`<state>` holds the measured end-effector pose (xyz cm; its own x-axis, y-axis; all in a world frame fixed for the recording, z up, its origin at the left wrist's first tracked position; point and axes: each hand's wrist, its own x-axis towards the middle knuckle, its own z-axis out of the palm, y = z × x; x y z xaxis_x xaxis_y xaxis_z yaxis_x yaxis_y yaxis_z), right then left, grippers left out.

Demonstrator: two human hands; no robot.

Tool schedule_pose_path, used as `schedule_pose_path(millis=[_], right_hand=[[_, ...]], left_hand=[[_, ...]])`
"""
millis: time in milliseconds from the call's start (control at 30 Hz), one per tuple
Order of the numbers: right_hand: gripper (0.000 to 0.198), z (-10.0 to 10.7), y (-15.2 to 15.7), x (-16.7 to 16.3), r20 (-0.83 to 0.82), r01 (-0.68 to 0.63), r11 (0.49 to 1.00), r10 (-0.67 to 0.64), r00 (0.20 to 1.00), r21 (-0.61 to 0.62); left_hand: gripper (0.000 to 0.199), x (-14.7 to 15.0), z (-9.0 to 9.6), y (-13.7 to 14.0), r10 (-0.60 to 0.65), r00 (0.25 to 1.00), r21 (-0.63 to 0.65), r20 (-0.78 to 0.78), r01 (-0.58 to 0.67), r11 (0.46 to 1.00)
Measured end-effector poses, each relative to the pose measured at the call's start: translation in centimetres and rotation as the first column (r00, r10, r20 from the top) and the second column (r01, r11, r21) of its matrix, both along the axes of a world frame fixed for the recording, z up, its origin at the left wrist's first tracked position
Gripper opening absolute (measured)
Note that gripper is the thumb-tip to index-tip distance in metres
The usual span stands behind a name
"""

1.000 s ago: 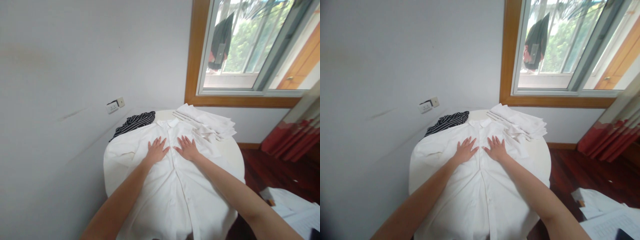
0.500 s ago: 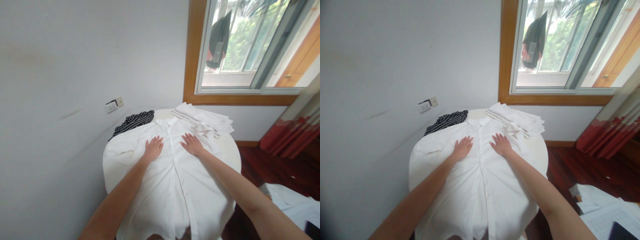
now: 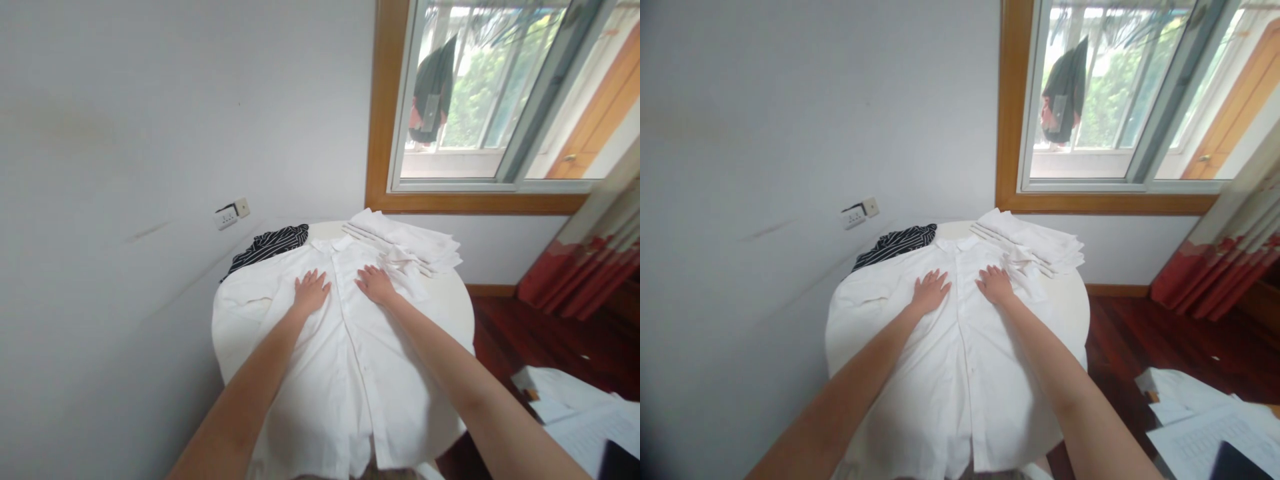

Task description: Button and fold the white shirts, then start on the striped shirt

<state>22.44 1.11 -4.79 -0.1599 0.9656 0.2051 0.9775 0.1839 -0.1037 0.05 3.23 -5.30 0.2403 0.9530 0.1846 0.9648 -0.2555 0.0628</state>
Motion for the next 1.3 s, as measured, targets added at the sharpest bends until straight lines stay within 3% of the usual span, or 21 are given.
schedule_pose_path(millis=[167, 300, 400, 533, 700, 867, 1033, 1167, 1300], right_hand=[[0.042, 1.4, -2.0, -1.1, -0.024, -0.063, 0.997, 0.064, 0.998, 0.052], [0.041, 2.1, -4.5, -1.2, -0.071, -0.174, 0.985, 0.172, 0.983, -0.02], [0.048, 1.3, -6.4, -1.3, -0.073, -0.21, 0.975, 0.205, 0.976, -0.07], [0.055, -0.1, -7.6, -1.6, -0.033, -0.181, 0.981, 0.179, 0.983, -0.07], [0.053, -0.2, -7.8, -1.7, -0.052, -0.182, 0.983, 0.18, 0.982, -0.035], [0.038, 1.6, -9.1, -1.4, -0.063, -0.257, 0.967, 0.256, 0.965, 0.005], [0.034, 3.3, -12.3, -0.9, -0.094, -0.353, 0.935, 0.356, 0.93, 0.041], [0.041, 2.3, -14.8, -1.1, -0.167, -0.389, 0.921, 0.383, 0.908, -0.001], [0.044, 0.6, -16.0, -1.6, -0.154, -0.371, 0.926, 0.358, 0.921, -0.067]], left_hand=[[0.042, 0.1, 0.5, -1.3, -0.052, 0.998, 0.165, 0.026, 0.047, 0.985], [0.041, -0.2, 1.5, -2.2, -0.154, 0.988, 0.13, 0.024, 0.15, 0.98], [0.042, -0.6, 1.9, -3.3, -0.251, 0.968, 0.117, 0.015, 0.247, 0.962], [0.045, -1.1, 0.8, -5.5, -0.324, 0.946, 0.081, 0.01, 0.323, 0.943], [0.047, -1.2, -0.4, -7.2, -0.306, 0.952, 0.084, 0.005, 0.305, 0.949], [0.044, -0.8, 1.2, -8.0, -0.317, 0.948, 0.142, -0.001, 0.314, 0.939], [0.036, -1.1, 2.9, -11.7, -0.412, 0.91, 0.087, 0.044, 0.407, 0.909], [0.04, -1.7, 2.3, -15.2, -0.43, 0.902, 0.061, 0.041, 0.427, 0.902], [0.043, -1.9, 0.8, -16.6, -0.416, 0.909, 0.075, 0.004, 0.414, 0.907]])
